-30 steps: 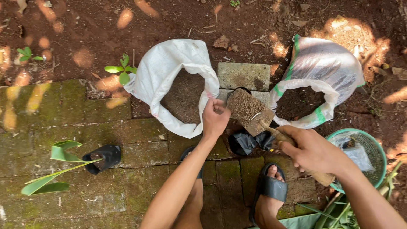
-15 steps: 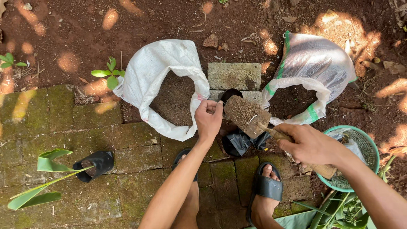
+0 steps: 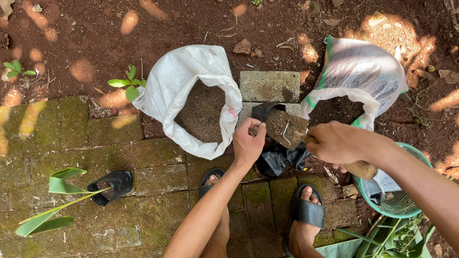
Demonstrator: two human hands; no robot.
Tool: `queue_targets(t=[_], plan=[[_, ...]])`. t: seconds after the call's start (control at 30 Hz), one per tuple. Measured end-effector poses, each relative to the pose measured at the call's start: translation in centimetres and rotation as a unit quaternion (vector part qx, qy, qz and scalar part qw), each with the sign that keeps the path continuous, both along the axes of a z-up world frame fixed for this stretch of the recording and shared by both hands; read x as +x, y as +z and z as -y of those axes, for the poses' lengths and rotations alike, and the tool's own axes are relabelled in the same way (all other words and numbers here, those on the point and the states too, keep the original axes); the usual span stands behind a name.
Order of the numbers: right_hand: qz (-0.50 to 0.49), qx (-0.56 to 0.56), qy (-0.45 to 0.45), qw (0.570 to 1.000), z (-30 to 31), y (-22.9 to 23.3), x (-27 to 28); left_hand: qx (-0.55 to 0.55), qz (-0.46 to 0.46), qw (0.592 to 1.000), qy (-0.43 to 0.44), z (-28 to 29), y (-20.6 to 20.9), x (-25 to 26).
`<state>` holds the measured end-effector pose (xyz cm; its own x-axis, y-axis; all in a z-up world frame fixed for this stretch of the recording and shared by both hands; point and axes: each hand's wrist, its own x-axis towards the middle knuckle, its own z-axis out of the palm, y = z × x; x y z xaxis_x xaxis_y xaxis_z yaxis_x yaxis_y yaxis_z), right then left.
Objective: The person prepares a small black plastic planter bag by folding the rim and then fills it with soil from a white bag using a hand trowel.
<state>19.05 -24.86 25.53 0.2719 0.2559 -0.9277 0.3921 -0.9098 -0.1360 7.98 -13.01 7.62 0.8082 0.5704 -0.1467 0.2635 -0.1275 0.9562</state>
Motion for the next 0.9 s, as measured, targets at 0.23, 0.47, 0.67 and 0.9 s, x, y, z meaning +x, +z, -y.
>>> queue_targets(t=[0.23, 0.47, 0.67, 0.9], plan=[[-0.060, -0.028, -0.066, 0.996, -2.7, -0.3, 1.1, -0.057, -0.008, 0.998, 0.030, -0.3, -1.4, 0.3], [-0.038, -0.055, 0.042, 0.997, -4.0, 1.1, 2.1, -0.081, -0.009, 0.995, 0.054, -0.4, -2.0, 0.6], [-0.030, -0.067, 0.115, 0.991, -3.4, 3.8, 2.3, -0.084, -0.053, 0.993, 0.062, -0.9, -0.4, 0.7], [-0.018, -0.115, 0.067, 0.991, 1.9, 3.5, 3.0, -0.080, -0.052, 0.993, 0.065, -1.6, -0.3, 0.5]])
